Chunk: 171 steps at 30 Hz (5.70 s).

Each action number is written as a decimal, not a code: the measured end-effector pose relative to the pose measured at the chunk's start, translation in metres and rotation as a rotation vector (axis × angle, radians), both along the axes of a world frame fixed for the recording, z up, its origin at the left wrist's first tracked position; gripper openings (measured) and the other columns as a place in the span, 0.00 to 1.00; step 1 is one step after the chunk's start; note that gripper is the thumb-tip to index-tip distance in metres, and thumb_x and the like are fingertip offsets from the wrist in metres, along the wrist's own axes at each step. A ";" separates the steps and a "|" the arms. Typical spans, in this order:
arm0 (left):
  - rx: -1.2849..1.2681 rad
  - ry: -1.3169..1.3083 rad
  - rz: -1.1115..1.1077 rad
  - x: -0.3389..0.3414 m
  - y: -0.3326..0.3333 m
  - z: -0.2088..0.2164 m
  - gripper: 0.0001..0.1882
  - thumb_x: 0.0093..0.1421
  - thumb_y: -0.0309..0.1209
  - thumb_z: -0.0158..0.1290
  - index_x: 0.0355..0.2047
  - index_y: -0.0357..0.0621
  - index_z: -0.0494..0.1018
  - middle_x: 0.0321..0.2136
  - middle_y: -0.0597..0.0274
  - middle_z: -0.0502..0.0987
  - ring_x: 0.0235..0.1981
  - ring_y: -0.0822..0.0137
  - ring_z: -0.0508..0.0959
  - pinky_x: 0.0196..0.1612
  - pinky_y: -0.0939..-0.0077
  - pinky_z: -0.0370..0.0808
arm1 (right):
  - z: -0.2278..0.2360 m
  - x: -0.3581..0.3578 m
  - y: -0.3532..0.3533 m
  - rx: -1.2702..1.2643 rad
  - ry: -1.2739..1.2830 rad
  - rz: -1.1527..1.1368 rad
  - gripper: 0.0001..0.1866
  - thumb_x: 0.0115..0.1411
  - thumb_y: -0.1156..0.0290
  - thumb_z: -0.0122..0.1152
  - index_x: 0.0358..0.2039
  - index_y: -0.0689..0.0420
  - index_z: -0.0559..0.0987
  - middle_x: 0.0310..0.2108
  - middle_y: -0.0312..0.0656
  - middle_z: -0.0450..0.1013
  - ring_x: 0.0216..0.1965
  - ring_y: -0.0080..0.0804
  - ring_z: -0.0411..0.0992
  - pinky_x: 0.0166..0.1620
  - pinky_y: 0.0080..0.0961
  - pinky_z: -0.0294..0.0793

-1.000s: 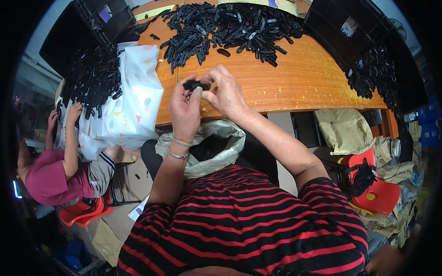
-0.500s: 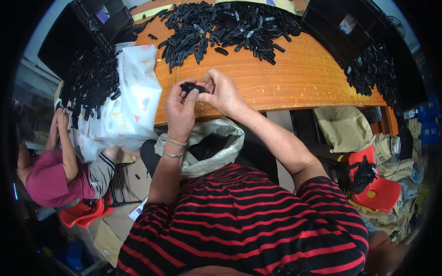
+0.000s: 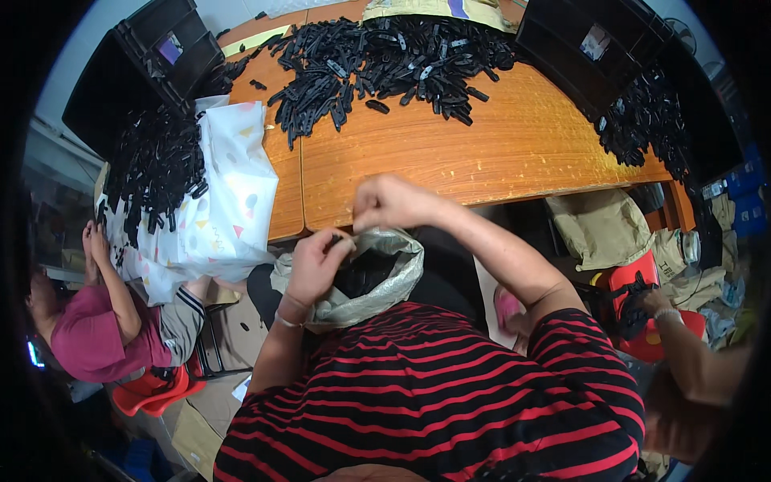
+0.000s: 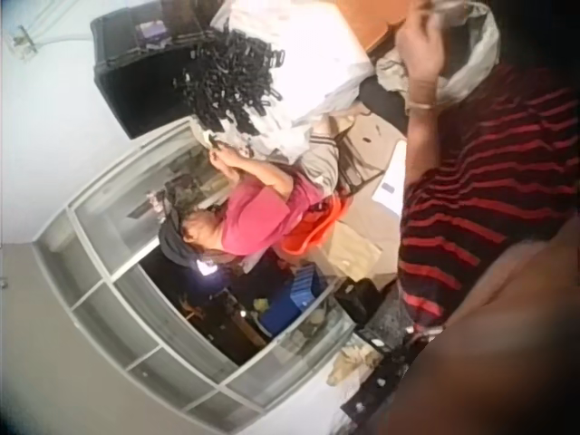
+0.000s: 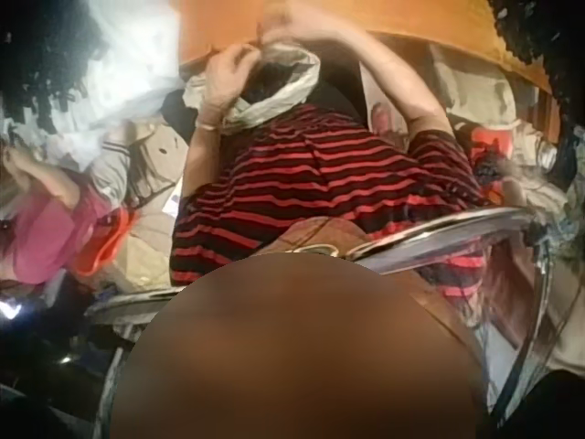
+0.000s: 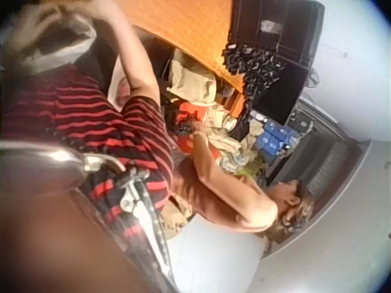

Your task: Inspecting small black plastic components and sorting them into a storage bag.

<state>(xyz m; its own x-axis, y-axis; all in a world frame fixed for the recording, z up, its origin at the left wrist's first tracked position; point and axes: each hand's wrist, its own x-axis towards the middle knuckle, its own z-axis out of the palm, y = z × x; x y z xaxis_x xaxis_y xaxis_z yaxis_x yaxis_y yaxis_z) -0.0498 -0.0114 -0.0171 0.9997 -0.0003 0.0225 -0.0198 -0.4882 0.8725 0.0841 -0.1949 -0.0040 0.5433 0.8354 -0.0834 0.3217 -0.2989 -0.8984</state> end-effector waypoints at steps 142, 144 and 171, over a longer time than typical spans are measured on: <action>-0.665 0.029 0.058 0.158 0.018 -0.010 0.13 0.63 0.27 0.49 0.47 0.36 0.70 0.29 0.60 0.76 0.25 0.75 0.76 0.25 0.84 0.72 | -0.009 0.077 -0.028 -0.186 -0.779 -0.441 0.08 0.54 0.74 0.56 0.36 0.58 0.77 0.37 0.45 0.74 0.36 0.49 0.73 0.36 0.36 0.73; -0.910 0.144 0.102 0.141 0.018 -0.010 0.14 0.62 0.27 0.50 0.48 0.37 0.71 0.28 0.59 0.77 0.25 0.75 0.76 0.26 0.85 0.72 | -0.010 0.074 -0.020 -0.142 -0.799 -0.505 0.10 0.55 0.68 0.59 0.35 0.60 0.77 0.34 0.48 0.75 0.35 0.50 0.74 0.35 0.38 0.73; -0.701 -0.046 0.079 0.074 -0.004 0.021 0.15 0.56 0.15 0.50 0.45 0.26 0.70 0.35 0.53 0.77 0.33 0.67 0.81 0.36 0.83 0.79 | 0.043 0.002 0.014 0.086 -0.780 -0.218 0.14 0.48 0.77 0.65 0.38 0.58 0.78 0.30 0.45 0.71 0.30 0.43 0.73 0.32 0.32 0.74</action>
